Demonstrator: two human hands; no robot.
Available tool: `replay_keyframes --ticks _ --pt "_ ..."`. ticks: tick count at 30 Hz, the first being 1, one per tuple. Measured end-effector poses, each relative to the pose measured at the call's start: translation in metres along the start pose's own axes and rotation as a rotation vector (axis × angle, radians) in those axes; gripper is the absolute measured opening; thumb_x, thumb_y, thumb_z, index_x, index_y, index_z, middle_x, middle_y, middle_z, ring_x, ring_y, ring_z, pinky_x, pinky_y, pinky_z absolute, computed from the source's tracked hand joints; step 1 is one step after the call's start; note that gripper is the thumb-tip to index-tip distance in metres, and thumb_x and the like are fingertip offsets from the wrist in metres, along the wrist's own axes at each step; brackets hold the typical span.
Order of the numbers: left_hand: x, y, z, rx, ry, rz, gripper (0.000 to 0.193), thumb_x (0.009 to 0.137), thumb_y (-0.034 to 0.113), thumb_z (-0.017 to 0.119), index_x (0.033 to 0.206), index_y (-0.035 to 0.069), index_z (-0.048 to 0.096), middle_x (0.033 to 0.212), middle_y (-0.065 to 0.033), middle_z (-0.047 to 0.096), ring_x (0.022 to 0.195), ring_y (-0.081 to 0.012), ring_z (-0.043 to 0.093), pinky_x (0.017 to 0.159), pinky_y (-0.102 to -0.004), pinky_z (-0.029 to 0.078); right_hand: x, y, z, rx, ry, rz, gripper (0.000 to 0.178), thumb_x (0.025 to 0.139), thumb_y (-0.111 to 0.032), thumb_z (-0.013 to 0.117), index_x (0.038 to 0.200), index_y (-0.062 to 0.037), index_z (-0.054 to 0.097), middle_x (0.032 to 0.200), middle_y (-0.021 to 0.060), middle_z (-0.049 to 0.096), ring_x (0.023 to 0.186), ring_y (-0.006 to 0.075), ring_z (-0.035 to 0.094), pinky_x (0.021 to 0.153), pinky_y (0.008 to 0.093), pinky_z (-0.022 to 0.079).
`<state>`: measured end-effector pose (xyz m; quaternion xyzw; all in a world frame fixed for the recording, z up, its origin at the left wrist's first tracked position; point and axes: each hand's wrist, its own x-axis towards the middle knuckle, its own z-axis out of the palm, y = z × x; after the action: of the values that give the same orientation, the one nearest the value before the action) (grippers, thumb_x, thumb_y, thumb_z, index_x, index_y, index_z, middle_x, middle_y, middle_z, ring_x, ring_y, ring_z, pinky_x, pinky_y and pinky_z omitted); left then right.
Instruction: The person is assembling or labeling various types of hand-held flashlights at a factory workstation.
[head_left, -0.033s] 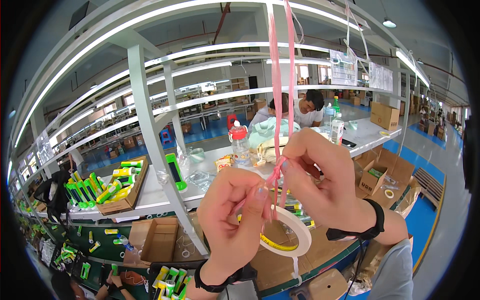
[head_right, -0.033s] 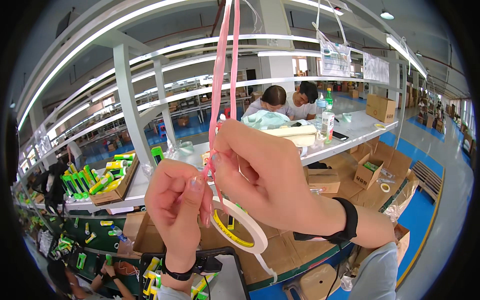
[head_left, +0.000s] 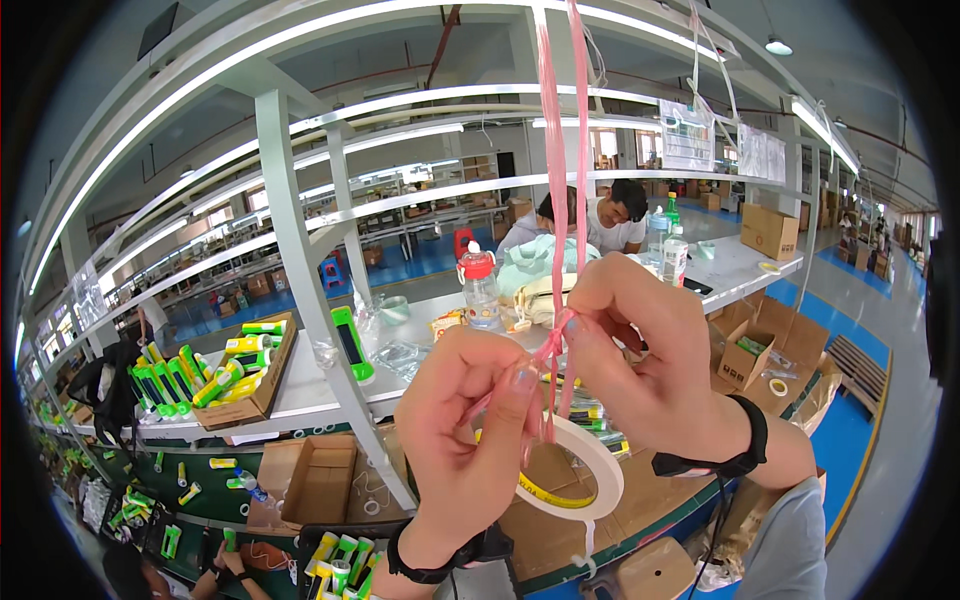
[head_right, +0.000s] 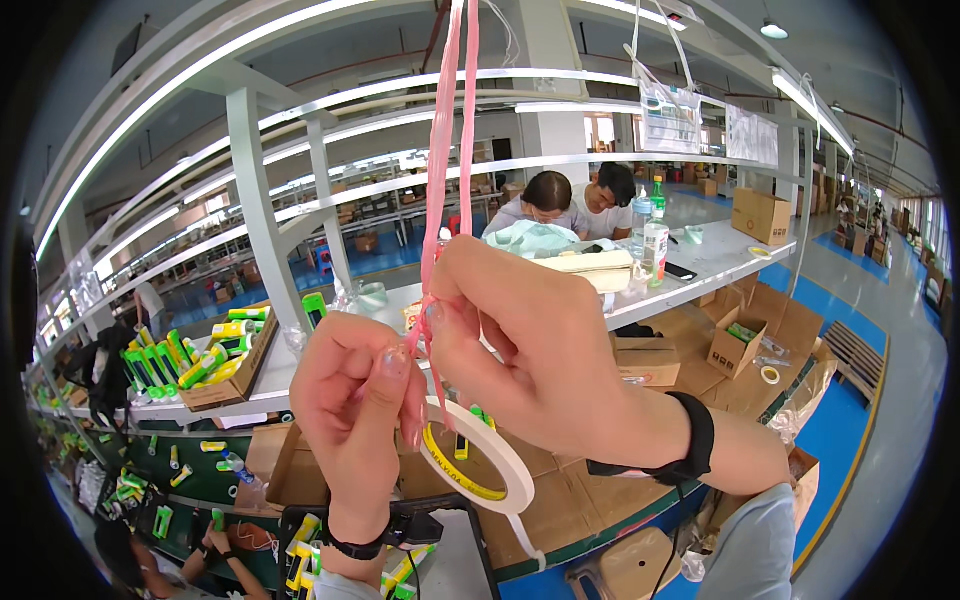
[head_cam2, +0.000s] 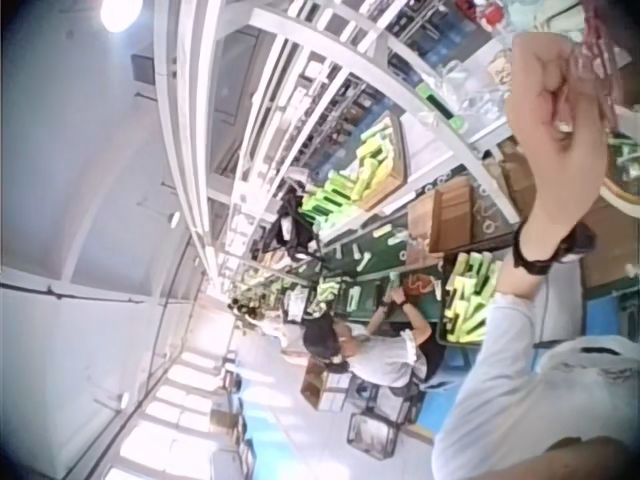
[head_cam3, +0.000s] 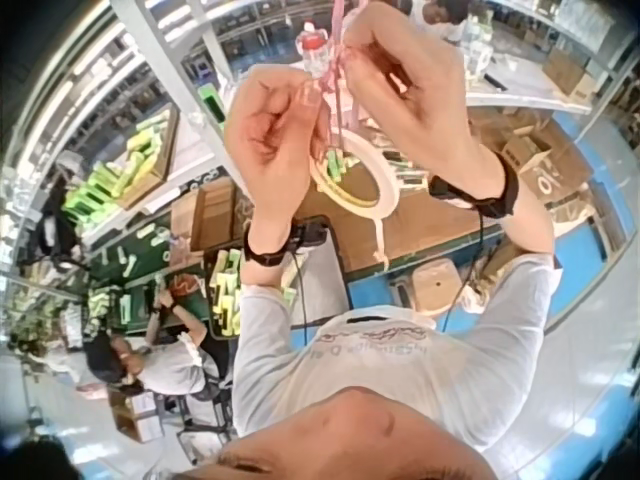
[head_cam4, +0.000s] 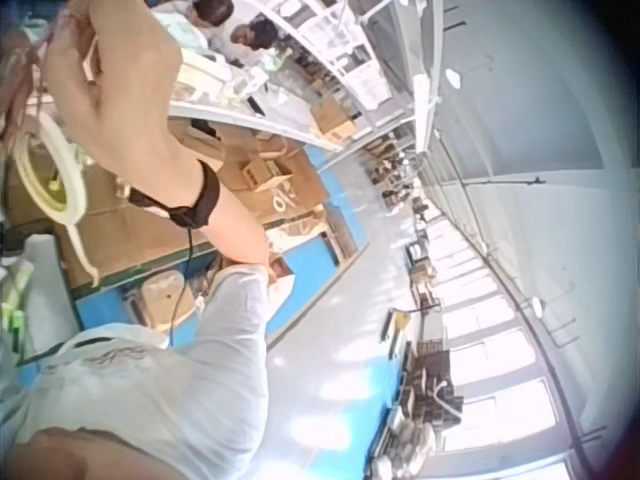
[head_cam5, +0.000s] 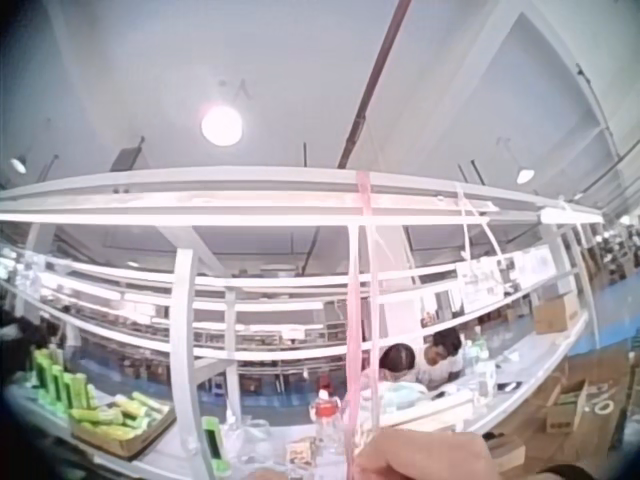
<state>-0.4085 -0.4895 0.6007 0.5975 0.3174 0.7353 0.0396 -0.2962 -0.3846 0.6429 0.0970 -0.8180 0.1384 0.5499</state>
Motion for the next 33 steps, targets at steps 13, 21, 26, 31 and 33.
replay_keyframes --ticks 13,21,26,31,33 --pt "0.006 0.003 0.004 0.007 -0.077 -0.098 0.008 0.094 0.007 0.048 0.089 0.001 0.049 0.06 -0.0041 0.053 0.045 -0.005 0.043 0.042 -0.0173 0.032 0.0 0.005 -0.015 -0.49 -0.135 -0.324 0.013 0.072 -0.005 0.06 0.084 -0.0049 0.055 0.068 0.0064 0.053 0.051 0.0213 0.053 0.043 0.0294 0.04" --pt "-0.002 -0.011 0.012 0.192 -0.052 0.095 0.007 0.093 0.006 0.048 0.088 0.001 0.049 0.061 -0.0028 0.052 0.049 -0.0036 0.042 0.045 -0.0164 0.03 0.001 0.005 -0.005 0.304 0.08 0.226 0.003 0.085 -0.002 0.053 0.087 -0.0009 0.056 0.067 -0.003 0.052 0.054 -0.0008 0.043 0.045 0.0163 0.03" --pt "-0.005 -0.013 0.007 0.131 -0.055 -0.011 0.008 0.094 0.007 0.046 0.088 0.002 0.049 0.065 -0.0017 0.051 0.051 -0.003 0.04 0.047 -0.0173 0.031 0.003 0.012 -0.007 0.453 0.04 0.259 0.003 0.087 0.0 0.05 0.088 0.0005 0.052 0.076 -0.0001 0.054 0.057 -0.0008 0.045 0.048 0.0151 0.032" --pt "-0.001 -0.016 0.0 0.187 -0.15 -0.112 0.011 0.093 0.005 0.047 0.084 0.001 0.05 0.071 -0.001 0.046 0.06 -0.0048 0.041 0.055 -0.0196 0.033 0.005 0.002 -0.016 0.579 -0.039 0.236 0.006 0.091 -0.002 0.047 0.094 0.0025 0.049 0.088 0.0046 0.057 0.055 0.0011 0.049 0.048 0.0168 0.036" --pt "0.0 -0.015 -0.002 0.156 -0.146 -0.101 0.012 0.093 0.007 0.047 0.084 0.001 0.05 0.073 -0.0006 0.045 0.061 -0.0046 0.041 0.054 -0.0193 0.032 0.006 -0.004 -0.019 0.863 -0.121 0.423 0.008 0.093 -0.007 0.05 0.096 0.0 0.051 0.083 0.004 0.058 0.05 0.0022 0.049 0.042 0.0166 0.032"
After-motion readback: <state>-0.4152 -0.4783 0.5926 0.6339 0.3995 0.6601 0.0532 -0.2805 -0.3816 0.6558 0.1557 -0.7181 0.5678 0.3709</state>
